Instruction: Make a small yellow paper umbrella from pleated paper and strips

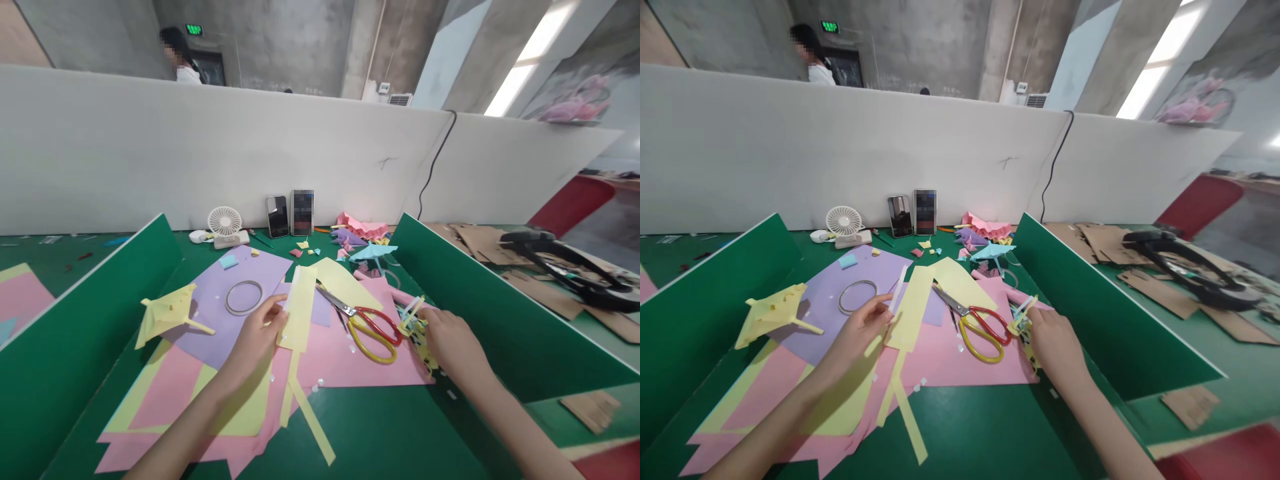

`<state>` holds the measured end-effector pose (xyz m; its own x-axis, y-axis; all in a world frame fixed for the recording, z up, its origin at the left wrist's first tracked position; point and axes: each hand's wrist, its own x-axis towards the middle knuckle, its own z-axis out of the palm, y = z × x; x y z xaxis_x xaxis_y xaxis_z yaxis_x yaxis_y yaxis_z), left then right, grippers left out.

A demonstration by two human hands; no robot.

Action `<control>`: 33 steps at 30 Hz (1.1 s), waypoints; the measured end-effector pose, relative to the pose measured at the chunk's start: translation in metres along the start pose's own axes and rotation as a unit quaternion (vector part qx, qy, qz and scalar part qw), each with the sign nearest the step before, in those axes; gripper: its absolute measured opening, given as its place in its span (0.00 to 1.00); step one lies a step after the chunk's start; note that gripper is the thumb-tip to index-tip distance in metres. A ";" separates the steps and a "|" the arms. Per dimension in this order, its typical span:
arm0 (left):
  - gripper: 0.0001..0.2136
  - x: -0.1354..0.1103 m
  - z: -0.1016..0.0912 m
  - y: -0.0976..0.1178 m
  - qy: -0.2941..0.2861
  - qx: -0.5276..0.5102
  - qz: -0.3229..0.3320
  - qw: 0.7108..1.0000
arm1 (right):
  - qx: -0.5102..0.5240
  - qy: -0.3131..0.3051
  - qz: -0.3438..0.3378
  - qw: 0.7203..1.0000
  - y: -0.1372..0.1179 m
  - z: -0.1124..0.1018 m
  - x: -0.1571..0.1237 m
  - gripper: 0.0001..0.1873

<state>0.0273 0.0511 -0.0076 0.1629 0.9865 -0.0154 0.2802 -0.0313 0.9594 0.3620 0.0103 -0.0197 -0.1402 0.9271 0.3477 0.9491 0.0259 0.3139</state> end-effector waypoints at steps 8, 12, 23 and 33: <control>0.13 -0.005 0.002 0.006 -0.013 0.063 0.040 0.997 | 0.089 0.223 -0.002 0.971 -0.038 -0.034 0.016 0.11; 0.12 -0.010 0.009 0.016 -0.044 0.100 0.080 0.991 | 0.211 0.222 -0.130 0.943 -0.087 -0.056 0.027 0.14; 0.08 0.028 0.019 0.032 -0.103 0.192 0.111 0.970 | 0.398 -0.005 -0.031 0.917 -0.134 -0.062 0.061 0.13; 0.15 0.218 -0.023 0.019 0.231 0.214 0.030 0.949 | 0.503 0.029 0.071 0.861 -0.117 -0.048 0.054 0.14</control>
<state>0.0463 0.2689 0.0133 -0.2128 0.9431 0.2553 0.6580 -0.0548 0.7510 0.2299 0.0395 0.0053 0.0107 0.9277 0.3731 0.7174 0.2528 -0.6492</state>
